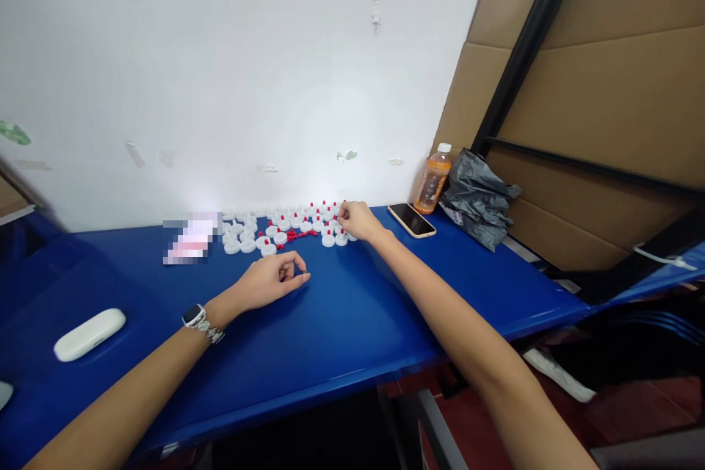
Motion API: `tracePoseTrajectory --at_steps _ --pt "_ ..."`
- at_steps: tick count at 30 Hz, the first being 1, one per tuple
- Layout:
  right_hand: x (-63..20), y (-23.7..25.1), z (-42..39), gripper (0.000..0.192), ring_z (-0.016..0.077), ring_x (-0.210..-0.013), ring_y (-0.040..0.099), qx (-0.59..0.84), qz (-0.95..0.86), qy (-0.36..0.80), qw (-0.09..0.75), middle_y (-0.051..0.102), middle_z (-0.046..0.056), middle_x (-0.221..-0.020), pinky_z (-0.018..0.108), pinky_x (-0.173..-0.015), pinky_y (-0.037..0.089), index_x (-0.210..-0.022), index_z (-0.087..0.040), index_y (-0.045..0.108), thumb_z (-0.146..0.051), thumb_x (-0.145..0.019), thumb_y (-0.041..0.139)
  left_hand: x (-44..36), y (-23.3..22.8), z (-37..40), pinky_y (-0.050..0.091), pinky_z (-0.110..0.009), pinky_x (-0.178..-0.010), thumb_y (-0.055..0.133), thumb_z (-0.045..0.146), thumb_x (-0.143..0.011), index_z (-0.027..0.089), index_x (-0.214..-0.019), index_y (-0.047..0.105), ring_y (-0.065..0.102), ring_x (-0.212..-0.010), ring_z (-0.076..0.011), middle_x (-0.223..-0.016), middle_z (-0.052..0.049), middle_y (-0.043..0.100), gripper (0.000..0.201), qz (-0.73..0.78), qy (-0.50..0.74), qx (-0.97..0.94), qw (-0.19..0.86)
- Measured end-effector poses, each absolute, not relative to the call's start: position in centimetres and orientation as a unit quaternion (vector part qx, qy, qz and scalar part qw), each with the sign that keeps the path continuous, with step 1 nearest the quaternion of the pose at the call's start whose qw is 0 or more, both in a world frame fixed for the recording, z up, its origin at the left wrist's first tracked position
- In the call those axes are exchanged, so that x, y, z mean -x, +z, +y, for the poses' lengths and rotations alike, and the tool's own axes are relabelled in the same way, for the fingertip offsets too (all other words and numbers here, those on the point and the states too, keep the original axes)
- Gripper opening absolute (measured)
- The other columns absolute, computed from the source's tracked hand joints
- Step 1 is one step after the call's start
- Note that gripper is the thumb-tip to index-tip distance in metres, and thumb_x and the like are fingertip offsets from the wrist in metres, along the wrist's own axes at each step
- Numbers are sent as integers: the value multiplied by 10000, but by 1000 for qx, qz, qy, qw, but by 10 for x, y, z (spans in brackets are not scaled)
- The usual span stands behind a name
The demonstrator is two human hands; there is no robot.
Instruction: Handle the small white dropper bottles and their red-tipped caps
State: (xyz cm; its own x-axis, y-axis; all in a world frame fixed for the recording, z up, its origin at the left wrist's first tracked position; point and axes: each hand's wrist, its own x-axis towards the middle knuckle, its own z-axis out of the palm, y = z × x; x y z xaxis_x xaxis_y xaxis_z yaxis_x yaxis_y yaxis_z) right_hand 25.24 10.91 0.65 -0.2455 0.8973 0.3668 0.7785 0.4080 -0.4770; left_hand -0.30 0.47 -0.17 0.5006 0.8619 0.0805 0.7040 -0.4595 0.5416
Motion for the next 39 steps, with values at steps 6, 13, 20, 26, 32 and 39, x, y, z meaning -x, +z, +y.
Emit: tracePoseTrajectory --at_steps 6,13,20,26,32,39 --pt "-250 3 116 87 133 -676 620 535 -788 90 291 715 43 -760 217 -628 425 -799 -147 670 -134 -776 588 4 -5 5 313 -253 -550 543 504 -862 241 -924 610 546 -579 -128 -638 55 595 278 461 179 -838 230" --pt "-249 5 105 191 190 -835 639 540 -784 80 296 687 68 -886 299 -812 475 -979 -164 699 -261 -838 613 5 1 1 314 -252 -551 521 524 -877 236 -932 616 538 -587 -126 -652 49 590 308 469 168 -836 228" --pt "-234 -24 65 1190 392 -1451 203 614 -697 77 363 208 205 -1549 558 -1125 270 -1575 -237 92 -712 -667 698 5 1 0 317 -255 -553 515 508 -888 241 -934 619 529 -590 -127 -660 49 586 291 469 170 -837 224" --pt "-216 -38 74 1162 430 -1491 -54 601 -731 139 290 -108 174 -1622 597 -1160 161 -1574 -295 -71 -734 -745 614 5 0 0 317 -257 -558 507 506 -896 245 -953 623 540 -604 -130 -675 47 598 291 467 170 -840 217" --pt "-225 -35 93 905 385 -1500 -90 597 -750 121 258 -139 123 -1635 559 -1186 123 -1582 -295 38 -653 -884 489 6 0 -2 321 -259 -558 502 514 -899 245 -938 617 545 -597 -124 -666 53 602 295 468 168 -838 224" --pt "-234 -35 109 900 388 -1503 -52 595 -760 128 225 -104 131 -1645 543 -1194 121 -1587 -268 48 -688 -889 428 5 2 -3 321 -259 -560 509 510 -894 245 -933 620 549 -606 -123 -677 49 608 290 473 166 -835 226"
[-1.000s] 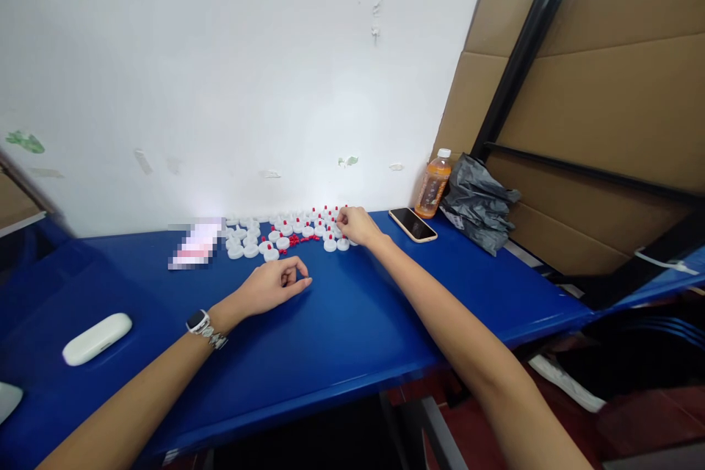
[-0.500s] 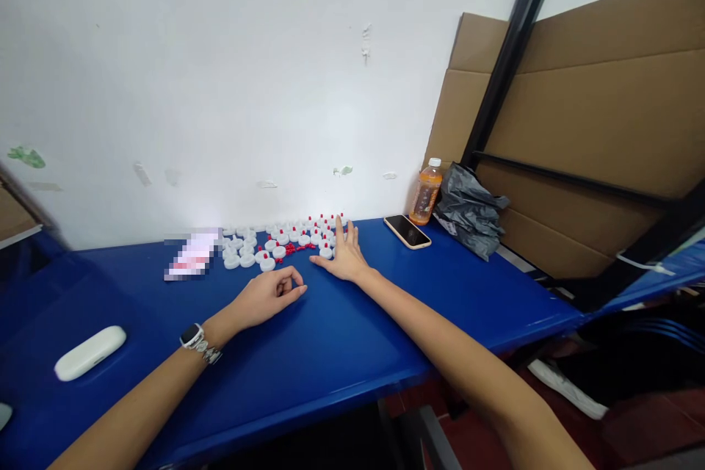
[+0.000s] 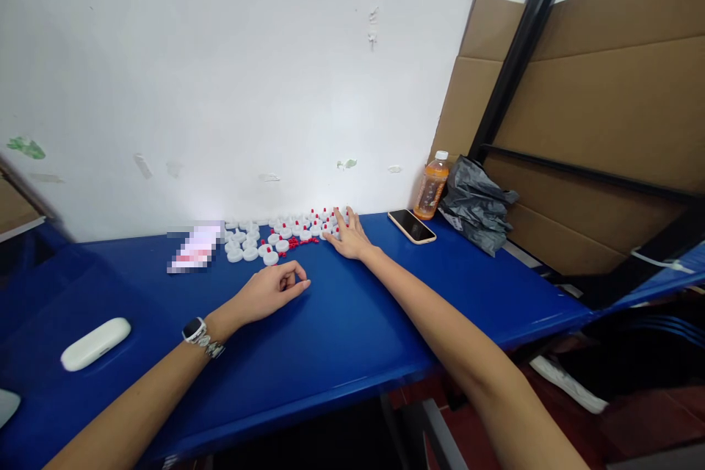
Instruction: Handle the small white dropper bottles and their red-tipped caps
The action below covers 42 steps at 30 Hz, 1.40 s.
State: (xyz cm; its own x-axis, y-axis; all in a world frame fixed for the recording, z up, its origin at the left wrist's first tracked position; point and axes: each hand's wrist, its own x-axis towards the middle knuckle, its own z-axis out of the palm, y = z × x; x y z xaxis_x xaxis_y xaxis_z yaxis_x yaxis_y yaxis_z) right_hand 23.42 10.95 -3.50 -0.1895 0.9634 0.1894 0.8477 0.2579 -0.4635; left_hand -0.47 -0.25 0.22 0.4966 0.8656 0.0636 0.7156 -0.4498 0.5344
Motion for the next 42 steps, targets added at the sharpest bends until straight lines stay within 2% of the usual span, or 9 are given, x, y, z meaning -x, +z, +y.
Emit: tracePoseTrajectory --at_steps 7,14,17,20,25,28,32,39,42 --pt "-226 -33 121 944 407 -1498 -56 611 -752 125 215 -122 113 -1649 560 -1192 98 -1588 -282 46 -748 -854 413 5 0 -2 317 -254 -554 509 509 -900 246 -933 618 540 -596 -122 -668 51 600 287 469 168 -837 228" --pt "-229 -32 103 931 399 -1495 -107 606 -744 106 259 -102 86 -1652 610 -1171 82 -1580 -326 64 -730 -839 456 10 -6 2 321 -247 -544 509 494 -909 226 -937 609 508 -575 -120 -656 41 570 287 443 188 -839 255" --pt "-227 -30 85 878 360 -1506 -68 589 -751 59 293 2 118 -1645 596 -1171 110 -1575 -275 125 -699 -869 430 16 -4 -1 336 -244 -547 484 481 -926 209 -925 602 497 -575 -121 -646 34 560 296 431 191 -835 284" --pt "-214 -25 64 753 340 -1482 116 552 -763 4 337 199 149 -1580 544 -1154 212 -1518 -245 288 -638 -895 442 27 0 -10 346 -243 -560 465 464 -940 202 -878 593 498 -591 -120 -667 23 577 299 424 192 -837 286" --pt "-183 -16 43 527 339 -1293 396 503 -787 -13 357 441 154 -1368 496 -1079 322 -1372 -234 466 -473 -903 505 57 1 -23 332 -248 -559 488 450 -931 201 -816 573 481 -579 -118 -650 24 564 287 448 188 -840 241" --pt "-181 -13 38 427 290 -1047 550 507 -792 6 340 582 132 -1116 419 -935 427 -1259 -198 524 -396 -881 541 71 -2 -24 331 -242 -548 481 464 -931 201 -814 564 472 -568 -114 -635 30 553 300 472 201 -822 246" --pt "-202 -15 32 352 180 -644 545 525 -802 82 272 575 -7 -691 296 -641 411 -1174 -196 535 -326 -849 576 70 -3 -20 314 -248 -536 482 468 -926 204 -807 567 473 -551 -114 -622 34 550 302 482 189 -822 236" --pt "-214 -23 40 130 125 -629 544 477 -814 151 296 616 1 -748 256 -617 406 -922 -183 614 -292 -858 586 63 -1 -13 370 -263 -597 487 353 -934 211 -889 554 539 -653 -147 -703 13 565 163 511 204 -822 148" --pt "-211 -22 47 222 126 -611 554 484 -801 172 308 621 -11 -744 256 -604 414 -997 -185 570 -305 -822 638 62 -1 -11 439 -285 -687 480 290 -943 202 -988 547 579 -756 -162 -923 -38 589 119 516 217 -824 90"
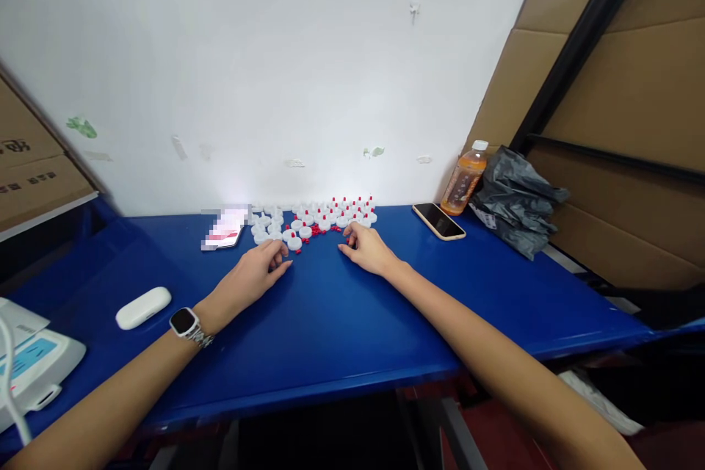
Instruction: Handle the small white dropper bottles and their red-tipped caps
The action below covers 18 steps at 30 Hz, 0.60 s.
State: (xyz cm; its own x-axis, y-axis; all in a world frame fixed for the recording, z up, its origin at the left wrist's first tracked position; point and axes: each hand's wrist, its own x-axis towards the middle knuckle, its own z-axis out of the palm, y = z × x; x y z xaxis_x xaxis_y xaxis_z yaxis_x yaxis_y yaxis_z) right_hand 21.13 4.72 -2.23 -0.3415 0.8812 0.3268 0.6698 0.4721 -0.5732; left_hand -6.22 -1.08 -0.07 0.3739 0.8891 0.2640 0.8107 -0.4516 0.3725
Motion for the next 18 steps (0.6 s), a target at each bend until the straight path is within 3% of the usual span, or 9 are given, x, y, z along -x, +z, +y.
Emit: tracePoseTrajectory --at_steps 3,7,9,14,18 --pt "-211 -23 51 329 134 -604 562 491 -795 174 312 618 -28 -721 252 -581 402 -1093 -190 521 -301 -811 650 55 0 -5 475 -313 -760 456 248 -957 193 -1101 553 611 -820 -177 -1096 -86 562 182 507 179 -842 44" --pt "-209 -23 56 77 141 -637 578 509 -798 143 290 649 13 -725 255 -597 401 -877 -180 593 -229 -825 620 41 0 6 487 -336 -774 377 226 -988 155 -1062 589 623 -821 -204 -1056 -116 570 236 513 107 -852 -9" --pt "-206 -21 60 50 141 -648 585 508 -803 138 279 665 30 -738 253 -603 405 -774 -178 599 -190 -821 610 37 0 11 489 -334 -769 342 212 -996 138 -1043 593 622 -805 -199 -1051 -127 573 266 525 91 -846 -28" --pt "-192 -14 68 61 139 -641 603 474 -824 154 271 675 26 -709 246 -608 424 -739 -169 623 -142 -794 620 27 3 20 488 -331 -787 348 174 -986 124 -1048 575 619 -840 -203 -1062 -132 584 240 519 95 -849 -31" --pt "-173 -16 76 25 132 -641 617 447 -816 191 314 682 21 -717 240 -617 447 -803 -161 632 -137 -797 629 16 3 26 487 -341 -802 355 153 -979 134 -1086 534 620 -920 -230 -1062 -130 596 210 522 130 -843 -8"
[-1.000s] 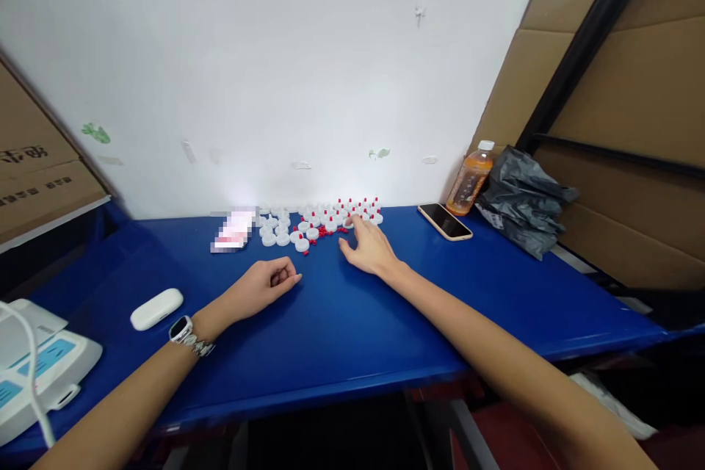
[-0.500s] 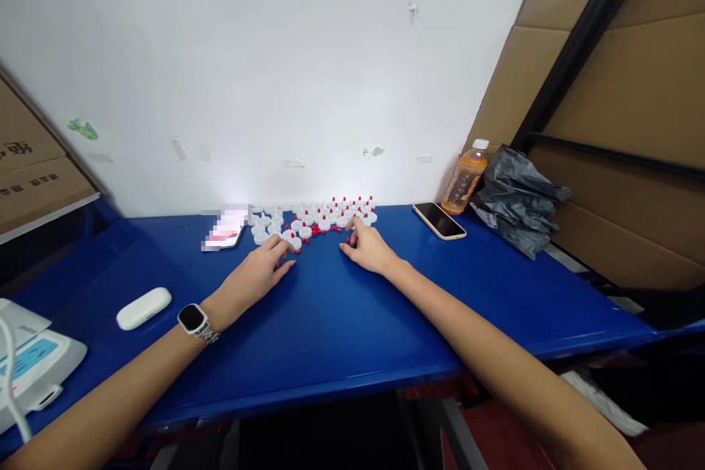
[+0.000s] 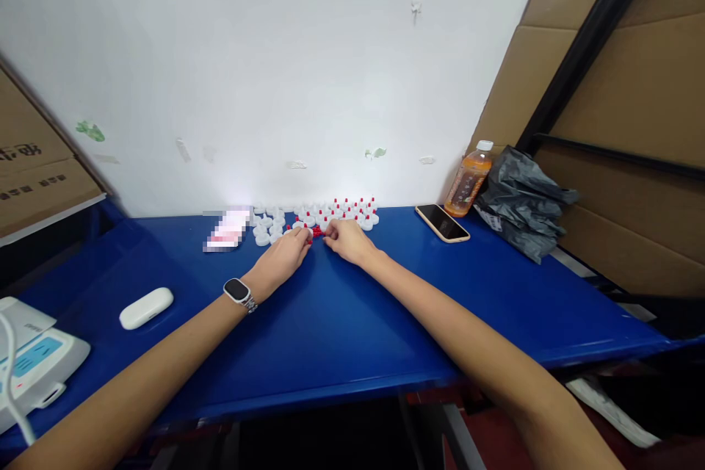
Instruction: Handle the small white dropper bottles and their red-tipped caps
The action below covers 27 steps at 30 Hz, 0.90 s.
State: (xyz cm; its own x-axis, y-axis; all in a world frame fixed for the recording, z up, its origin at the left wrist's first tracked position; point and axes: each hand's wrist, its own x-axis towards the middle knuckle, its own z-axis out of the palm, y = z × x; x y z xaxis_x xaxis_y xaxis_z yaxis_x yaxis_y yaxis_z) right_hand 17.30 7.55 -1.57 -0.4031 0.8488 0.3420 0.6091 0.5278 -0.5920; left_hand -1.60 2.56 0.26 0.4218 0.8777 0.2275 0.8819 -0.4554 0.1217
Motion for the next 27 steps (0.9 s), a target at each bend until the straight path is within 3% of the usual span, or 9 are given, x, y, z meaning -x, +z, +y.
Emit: tracePoseTrajectory --at_steps 3,6,13,18,23,27 --pt "-167 -19 75 58 135 -666 631 440 -791 214 367 700 34 -767 246 -638 475 -854 -159 631 -181 -804 651 14 2 23 485 -333 -792 363 128 -968 147 -1155 483 620 -928 -221 -1097 -131 590 223 -542 -166 824 0" --pt "-172 -19 69 119 143 -663 633 450 -769 228 394 700 41 -756 256 -638 487 -823 -160 639 -277 -844 629 24 0 16 477 -324 -797 383 134 -957 174 -1088 494 611 -904 -202 -1075 -106 585 176 -531 -197 824 -14" --pt "-183 -14 54 214 133 -575 575 467 -773 213 374 655 11 -653 252 -573 431 -758 -169 633 -304 -890 532 69 -7 -5 420 -283 -693 467 238 -936 207 -876 530 570 -767 -170 -893 -36 606 92 -519 -226 819 -94" --pt "-168 -17 55 211 127 -570 542 445 -799 182 360 644 2 -646 252 -570 396 -724 -177 620 -284 -882 531 78 -7 -15 340 -272 -590 474 328 -944 219 -887 552 555 -665 -161 -752 -1 615 145 -556 -200 797 -128" --pt "-156 -15 60 194 129 -577 534 438 -806 174 359 632 -1 -647 259 -584 392 -744 -178 622 -250 -886 510 84 -5 -14 312 -271 -569 480 346 -941 226 -901 558 562 -647 -156 -738 9 632 149 -569 -195 787 -138" --pt "-137 1 66 162 160 -685 559 414 -837 127 335 647 24 -717 299 -708 422 -815 -176 661 -228 -885 524 95 -4 -13 303 -267 -562 497 370 -931 223 -890 569 563 -642 -157 -728 8 634 168 -585 -196 773 -147"
